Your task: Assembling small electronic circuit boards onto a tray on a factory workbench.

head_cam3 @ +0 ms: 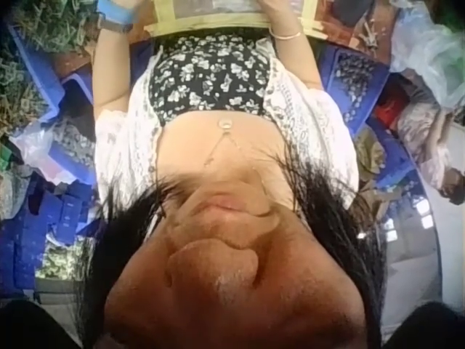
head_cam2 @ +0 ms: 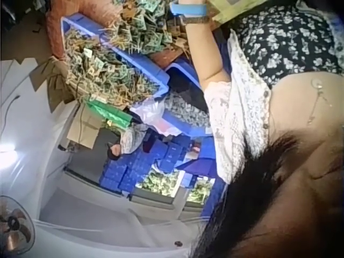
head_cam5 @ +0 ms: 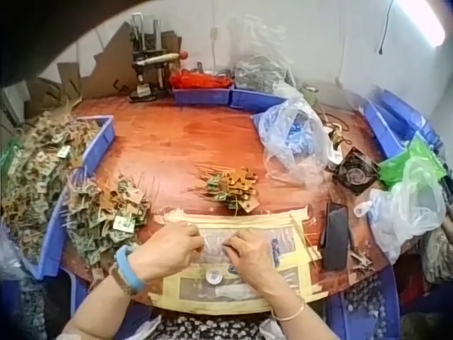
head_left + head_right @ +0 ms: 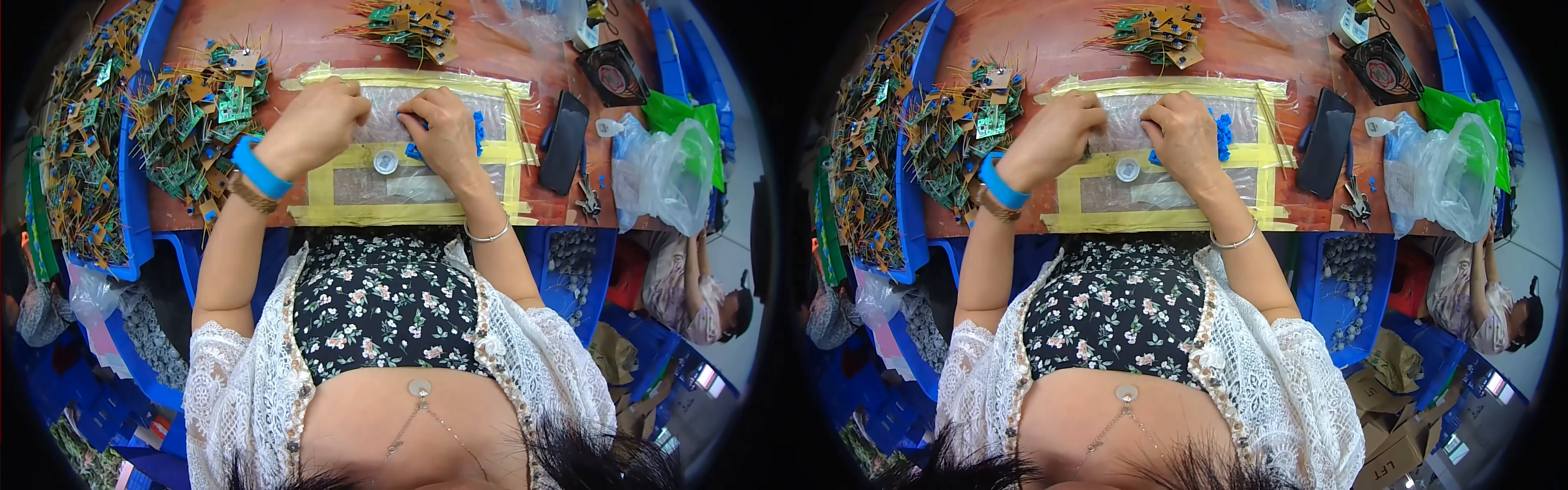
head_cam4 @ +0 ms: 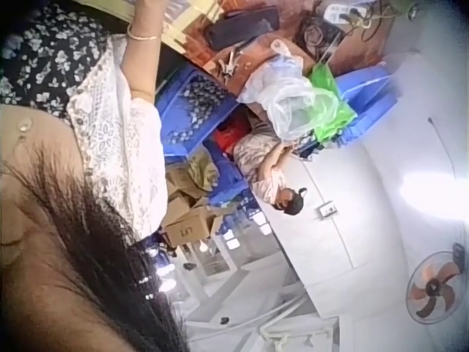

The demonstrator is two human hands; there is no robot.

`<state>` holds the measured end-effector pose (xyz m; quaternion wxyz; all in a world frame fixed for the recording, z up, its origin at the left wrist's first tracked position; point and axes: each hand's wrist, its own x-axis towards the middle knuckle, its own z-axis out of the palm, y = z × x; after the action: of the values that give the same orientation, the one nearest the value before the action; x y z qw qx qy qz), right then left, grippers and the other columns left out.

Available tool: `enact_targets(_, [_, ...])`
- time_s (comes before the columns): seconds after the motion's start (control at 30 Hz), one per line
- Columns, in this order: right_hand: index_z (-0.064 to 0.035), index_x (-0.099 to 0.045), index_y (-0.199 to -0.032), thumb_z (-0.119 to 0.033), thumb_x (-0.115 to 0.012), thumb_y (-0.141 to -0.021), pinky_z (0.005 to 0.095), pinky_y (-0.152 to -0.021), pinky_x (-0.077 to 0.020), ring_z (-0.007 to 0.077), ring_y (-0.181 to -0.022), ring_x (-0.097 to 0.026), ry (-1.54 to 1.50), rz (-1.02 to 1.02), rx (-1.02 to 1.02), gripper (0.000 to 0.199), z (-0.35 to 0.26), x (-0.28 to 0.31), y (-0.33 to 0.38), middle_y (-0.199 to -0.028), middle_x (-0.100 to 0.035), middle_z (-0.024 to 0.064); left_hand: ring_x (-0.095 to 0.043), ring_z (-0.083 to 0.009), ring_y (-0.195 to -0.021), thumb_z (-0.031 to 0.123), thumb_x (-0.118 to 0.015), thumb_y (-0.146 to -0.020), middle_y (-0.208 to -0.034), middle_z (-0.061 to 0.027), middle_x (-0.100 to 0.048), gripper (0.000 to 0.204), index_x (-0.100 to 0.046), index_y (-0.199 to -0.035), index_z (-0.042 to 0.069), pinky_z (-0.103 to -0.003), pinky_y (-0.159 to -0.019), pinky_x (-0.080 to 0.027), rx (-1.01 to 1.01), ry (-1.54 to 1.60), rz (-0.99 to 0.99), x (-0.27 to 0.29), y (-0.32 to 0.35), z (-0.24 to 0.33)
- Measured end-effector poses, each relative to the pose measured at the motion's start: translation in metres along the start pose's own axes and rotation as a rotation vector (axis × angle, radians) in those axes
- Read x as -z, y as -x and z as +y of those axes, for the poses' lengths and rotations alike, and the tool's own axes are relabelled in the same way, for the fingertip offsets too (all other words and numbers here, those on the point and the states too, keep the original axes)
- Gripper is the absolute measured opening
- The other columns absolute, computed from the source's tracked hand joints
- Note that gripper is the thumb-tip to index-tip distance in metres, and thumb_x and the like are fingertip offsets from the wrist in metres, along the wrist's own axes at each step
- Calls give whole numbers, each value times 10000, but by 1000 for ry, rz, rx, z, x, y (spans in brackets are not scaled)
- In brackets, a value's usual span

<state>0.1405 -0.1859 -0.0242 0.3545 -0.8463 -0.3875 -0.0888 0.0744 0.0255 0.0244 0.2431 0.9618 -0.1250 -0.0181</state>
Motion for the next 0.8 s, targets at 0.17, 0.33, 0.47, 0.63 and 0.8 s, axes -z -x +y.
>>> enact_targets(0.17, [-39, -754, -886, -55, -792, -763, 391, -740, -516, 291, -831, -640, -45, 3, -35, 130, 1, 2, 1, -835, -683, 98, -590, -350, -1133, -34, -622, -771, -1265, -131, -630, 373, -699, -1126, 51, -435, -970, -495, -138, -138, 499, -21, 4, 9])
enact_targets(0.33, [-42, -763, -884, -73, -804, -753, 396, -742, -517, 285, -830, -642, -8, -10, -75, 140, 0, 3, 1, -838, -688, 98, -599, -317, -1135, 31, -683, -788, -1212, -155, -637, 340, -665, -1122, -33, -405, -936, -509, -26, -241, 508, -40, 34, 25])
enact_targets(0.47, [-49, -762, -843, -81, -805, -749, 393, -733, -514, 277, -822, -639, 35, 9, -35, 108, -1, -1, -2, -823, -686, 81, -614, -328, -1112, 36, -685, -864, -1233, -144, -647, 337, -659, -1195, -23, -422, -939, -517, 106, -219, 454, -59, 41, 18])
enact_targets(0.63, [-51, -756, -824, -84, -801, -749, 385, -718, -512, 275, -814, -638, 65, 26, -15, 94, -4, -3, -2, -809, -686, 68, -594, -315, -1172, 30, -623, -818, -1280, -171, -624, 427, -614, -1234, -69, -411, -1018, -483, -67, -170, 359, -62, 48, 25])
enact_targets(0.8, [-43, -748, -814, -79, -797, -766, 366, -674, -505, 246, -729, -623, -152, -1, -121, 78, -15, -11, -7, -796, -686, 71, -572, -308, -1211, 21, -611, -799, -1305, -176, -613, 454, -614, -1242, -83, -405, -1045, -466, -59, -175, 345, -65, 51, 30])
